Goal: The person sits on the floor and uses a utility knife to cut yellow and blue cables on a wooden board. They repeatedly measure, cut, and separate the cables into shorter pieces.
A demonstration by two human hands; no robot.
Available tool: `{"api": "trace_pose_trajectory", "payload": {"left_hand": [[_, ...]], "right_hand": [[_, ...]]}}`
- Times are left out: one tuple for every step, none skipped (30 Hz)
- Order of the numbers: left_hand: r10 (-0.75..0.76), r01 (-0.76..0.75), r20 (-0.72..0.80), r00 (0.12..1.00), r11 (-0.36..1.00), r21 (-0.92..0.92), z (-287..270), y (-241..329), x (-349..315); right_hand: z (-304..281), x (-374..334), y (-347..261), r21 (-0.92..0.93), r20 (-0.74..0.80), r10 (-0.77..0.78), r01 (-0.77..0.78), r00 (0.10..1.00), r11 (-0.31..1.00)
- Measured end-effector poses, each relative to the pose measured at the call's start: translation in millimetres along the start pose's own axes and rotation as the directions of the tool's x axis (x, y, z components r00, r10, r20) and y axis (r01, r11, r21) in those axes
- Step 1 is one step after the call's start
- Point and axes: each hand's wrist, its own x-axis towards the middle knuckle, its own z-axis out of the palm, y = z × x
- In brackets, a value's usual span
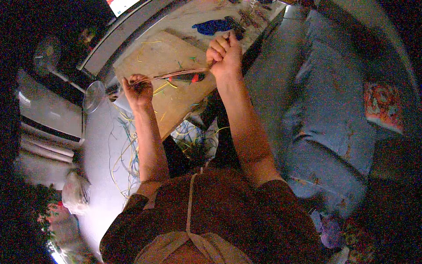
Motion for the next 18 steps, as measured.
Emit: {"api": "trace_pose_trajectory", "payload": {"left_hand": [[-0.042, 0.041, 0.015, 0.999, 0.999, 0.012, 15, -13, -7], [-0.081, 0.081, 0.029, 0.996, 0.996, 0.030, 29, -27, -14], [-0.134, 0.129, 0.055, 0.989, 0.987, 0.095, 32, -37, -20], [-0.194, 0.180, 0.080, 0.978, 0.971, 0.156, 35, -51, -22], [-0.190, 0.186, 0.046, 0.981, 0.979, 0.082, 41, -66, -23], [-0.158, 0.155, 0.026, 0.987, 0.984, 0.089, 43, -68, -22], [-0.124, 0.123, 0.006, 0.992, 0.988, 0.096, 44, -69, -21], [-0.093, 0.093, -0.006, 0.996, 0.991, 0.096, 48, -71, -18], [0.002, 0.007, -0.061, 0.998, 0.989, 0.145, 55, -72, -15], [0.062, -0.052, -0.039, 0.997, 0.976, 0.213, 59, -72, -12], [0.124, -0.116, -0.014, 0.992, 0.953, 0.280, 63, -71, -9], [0.185, -0.179, 0.015, 0.983, 0.922, 0.343, 67, -69, -9], [0.217, -0.190, -0.027, 0.976, 0.903, 0.386, 72, -72, -9], [0.251, -0.196, -0.073, 0.965, 0.881, 0.430, 88, -75, -12], [0.281, -0.198, -0.112, 0.953, 0.859, 0.472, 96, -78, -15], [0.265, -0.199, -0.079, 0.961, 0.860, 0.469, 95, -78, -14], [0.254, -0.205, -0.044, 0.966, 0.860, 0.467, 92, -76, -12], [0.242, -0.210, -0.009, 0.970, 0.860, 0.465, 89, -75, -12]], "right_hand": [[-3, -1, -1, -0.086, -0.025, 0.000, -0.002, 1.000, 0.996], [-4, -3, 1, -0.167, -0.049, -0.002, -0.006, 0.999, 0.986], [-1, -6, 12, -0.290, -0.138, -0.063, 0.020, 0.988, 0.957], [1, -6, 17, -0.333, -0.149, -0.089, 0.035, 0.985, 0.942], [3, -7, 20, -0.381, -0.165, -0.121, 0.050, 0.979, 0.923], [4, -8, 23, -0.423, -0.182, -0.151, 0.062, 0.972, 0.904], [4, -9, 23, -0.453, -0.223, -0.162, 0.045, 0.961, 0.890], [4, -10, 23, -0.467, -0.230, -0.155, 0.031, 0.961, 0.884], [2, -14, 24, -0.481, -0.237, -0.148, 0.016, 0.960, 0.877], [1, -18, 25, -0.494, -0.244, -0.140, 0.001, 0.960, 0.869], [1, -24, 29, -0.446, -0.285, -0.149, 0.007, 0.947, 0.895], [1, -30, 35, -0.396, -0.325, -0.155, 0.015, 0.933, 0.918], [0, -33, 39, -0.346, -0.366, -0.158, 0.024, 0.917, 0.938], [-4, -32, 39, -0.331, -0.329, -0.145, 0.030, 0.933, 0.943], [-12, -32, 38, -0.316, -0.288, -0.138, 0.042, 0.948, 0.948], [-19, -32, 35, -0.300, -0.246, -0.131, 0.053, 0.960, 0.952], [-23, -32, 34, -0.280, -0.206, -0.113, 0.052, 0.972, 0.959], [-26, -31, 32, -0.260, -0.166, -0.097, 0.051, 0.981, 0.964]]}}
